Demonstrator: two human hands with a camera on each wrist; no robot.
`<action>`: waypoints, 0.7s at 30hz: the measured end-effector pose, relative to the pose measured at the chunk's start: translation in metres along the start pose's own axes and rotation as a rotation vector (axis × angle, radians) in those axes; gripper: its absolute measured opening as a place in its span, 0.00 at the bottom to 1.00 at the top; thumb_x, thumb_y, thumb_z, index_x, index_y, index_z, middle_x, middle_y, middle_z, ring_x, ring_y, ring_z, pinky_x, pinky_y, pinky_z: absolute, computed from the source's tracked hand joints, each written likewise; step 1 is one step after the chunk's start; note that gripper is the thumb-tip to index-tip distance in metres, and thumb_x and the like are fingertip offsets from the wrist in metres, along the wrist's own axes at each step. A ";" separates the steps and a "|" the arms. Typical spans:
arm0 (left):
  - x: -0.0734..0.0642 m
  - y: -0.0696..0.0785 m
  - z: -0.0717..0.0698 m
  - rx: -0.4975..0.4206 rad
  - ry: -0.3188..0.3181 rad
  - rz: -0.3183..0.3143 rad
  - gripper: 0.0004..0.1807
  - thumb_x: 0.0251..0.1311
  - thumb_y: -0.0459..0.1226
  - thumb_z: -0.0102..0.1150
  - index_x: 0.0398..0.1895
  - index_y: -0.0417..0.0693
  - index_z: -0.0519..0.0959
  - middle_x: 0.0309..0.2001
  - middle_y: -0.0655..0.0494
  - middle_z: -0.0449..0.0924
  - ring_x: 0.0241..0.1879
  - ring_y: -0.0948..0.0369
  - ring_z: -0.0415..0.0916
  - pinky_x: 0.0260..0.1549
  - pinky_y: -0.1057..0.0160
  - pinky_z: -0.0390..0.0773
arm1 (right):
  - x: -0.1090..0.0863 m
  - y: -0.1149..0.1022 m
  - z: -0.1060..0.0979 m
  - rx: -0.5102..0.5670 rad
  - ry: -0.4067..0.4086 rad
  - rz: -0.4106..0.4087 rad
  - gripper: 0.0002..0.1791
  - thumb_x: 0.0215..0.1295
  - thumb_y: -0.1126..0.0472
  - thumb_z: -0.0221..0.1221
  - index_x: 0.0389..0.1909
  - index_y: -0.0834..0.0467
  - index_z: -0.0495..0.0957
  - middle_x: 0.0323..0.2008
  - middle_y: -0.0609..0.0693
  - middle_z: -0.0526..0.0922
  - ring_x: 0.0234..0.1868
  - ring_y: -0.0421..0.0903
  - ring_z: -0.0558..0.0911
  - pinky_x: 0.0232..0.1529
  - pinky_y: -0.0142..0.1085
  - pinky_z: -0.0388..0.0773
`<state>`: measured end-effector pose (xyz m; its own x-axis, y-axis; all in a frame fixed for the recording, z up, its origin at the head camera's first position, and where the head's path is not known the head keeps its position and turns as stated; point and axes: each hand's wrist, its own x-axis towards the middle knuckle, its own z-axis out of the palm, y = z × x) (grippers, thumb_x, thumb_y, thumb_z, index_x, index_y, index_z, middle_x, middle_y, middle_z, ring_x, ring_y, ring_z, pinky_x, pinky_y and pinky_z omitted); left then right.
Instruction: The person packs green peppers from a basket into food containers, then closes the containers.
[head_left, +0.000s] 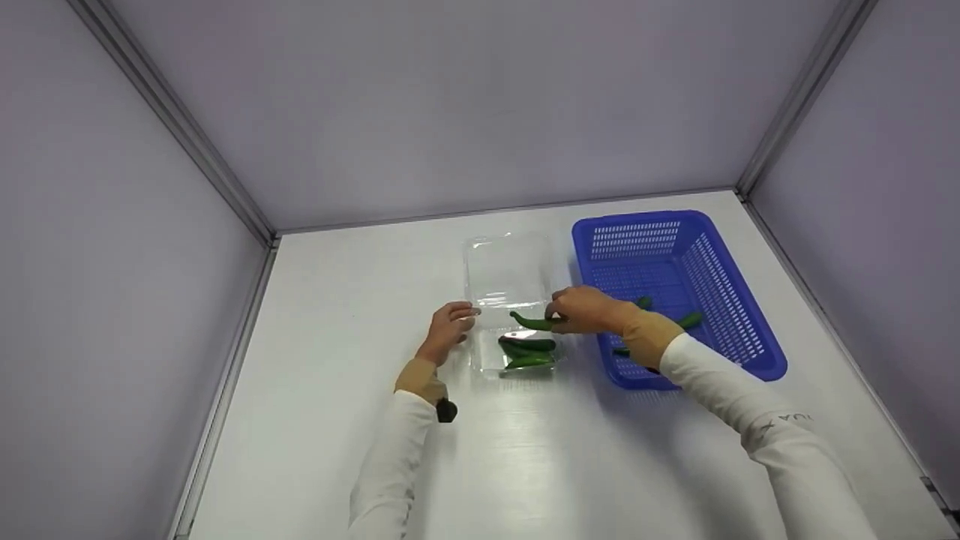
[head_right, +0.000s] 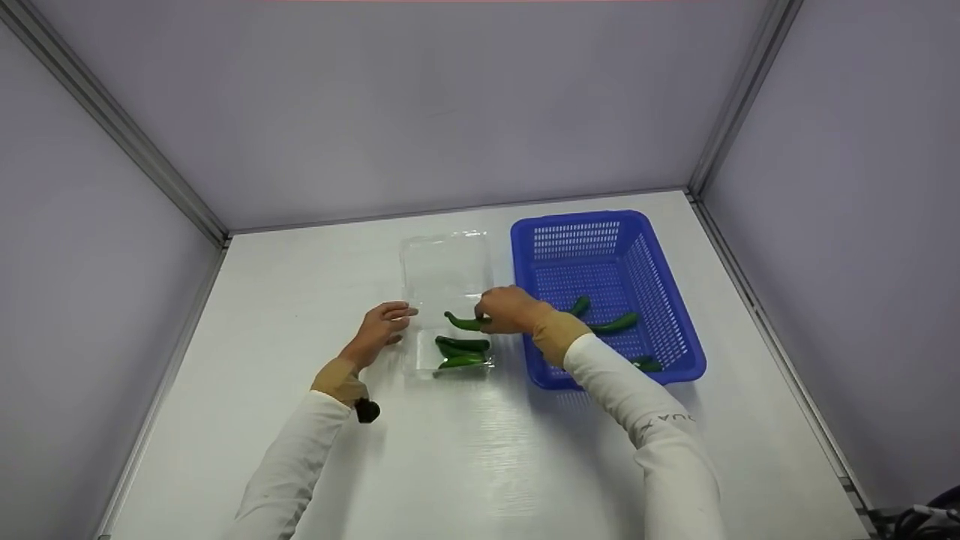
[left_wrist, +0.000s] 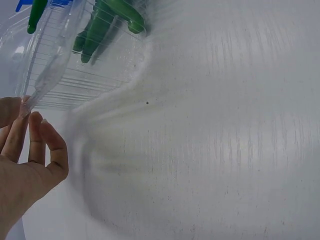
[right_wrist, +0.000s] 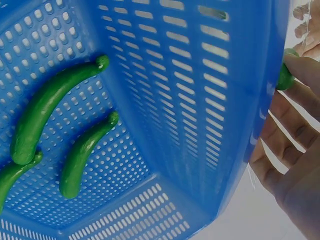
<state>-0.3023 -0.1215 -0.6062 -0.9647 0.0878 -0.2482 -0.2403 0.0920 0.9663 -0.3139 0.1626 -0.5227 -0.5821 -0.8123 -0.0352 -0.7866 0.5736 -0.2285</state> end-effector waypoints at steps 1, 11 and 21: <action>0.000 0.000 0.000 0.000 -0.002 -0.002 0.20 0.68 0.28 0.52 0.62 0.34 0.69 0.59 0.42 0.77 0.55 0.53 0.73 0.49 0.52 0.72 | 0.001 0.000 0.001 -0.006 -0.005 0.002 0.08 0.57 0.64 0.67 0.37 0.63 0.86 0.26 0.53 0.79 0.26 0.47 0.76 0.29 0.43 0.75; -0.002 0.001 0.002 -0.010 -0.021 0.005 0.22 0.69 0.28 0.52 0.64 0.31 0.66 0.60 0.41 0.76 0.54 0.53 0.73 0.51 0.48 0.71 | 0.007 -0.003 0.008 -0.020 -0.006 -0.001 0.03 0.56 0.65 0.66 0.28 0.62 0.84 0.23 0.50 0.75 0.25 0.49 0.76 0.28 0.43 0.74; -0.002 0.000 0.004 -0.004 -0.033 0.006 0.22 0.70 0.28 0.51 0.65 0.31 0.66 0.61 0.41 0.76 0.56 0.51 0.72 0.52 0.47 0.71 | 0.010 -0.006 0.012 -0.036 -0.021 0.007 0.04 0.56 0.64 0.67 0.30 0.62 0.84 0.25 0.52 0.77 0.27 0.51 0.77 0.29 0.44 0.75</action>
<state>-0.3001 -0.1179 -0.6058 -0.9622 0.1211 -0.2441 -0.2345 0.0877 0.9681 -0.3124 0.1495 -0.5337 -0.5839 -0.8099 -0.0568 -0.7894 0.5827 -0.1931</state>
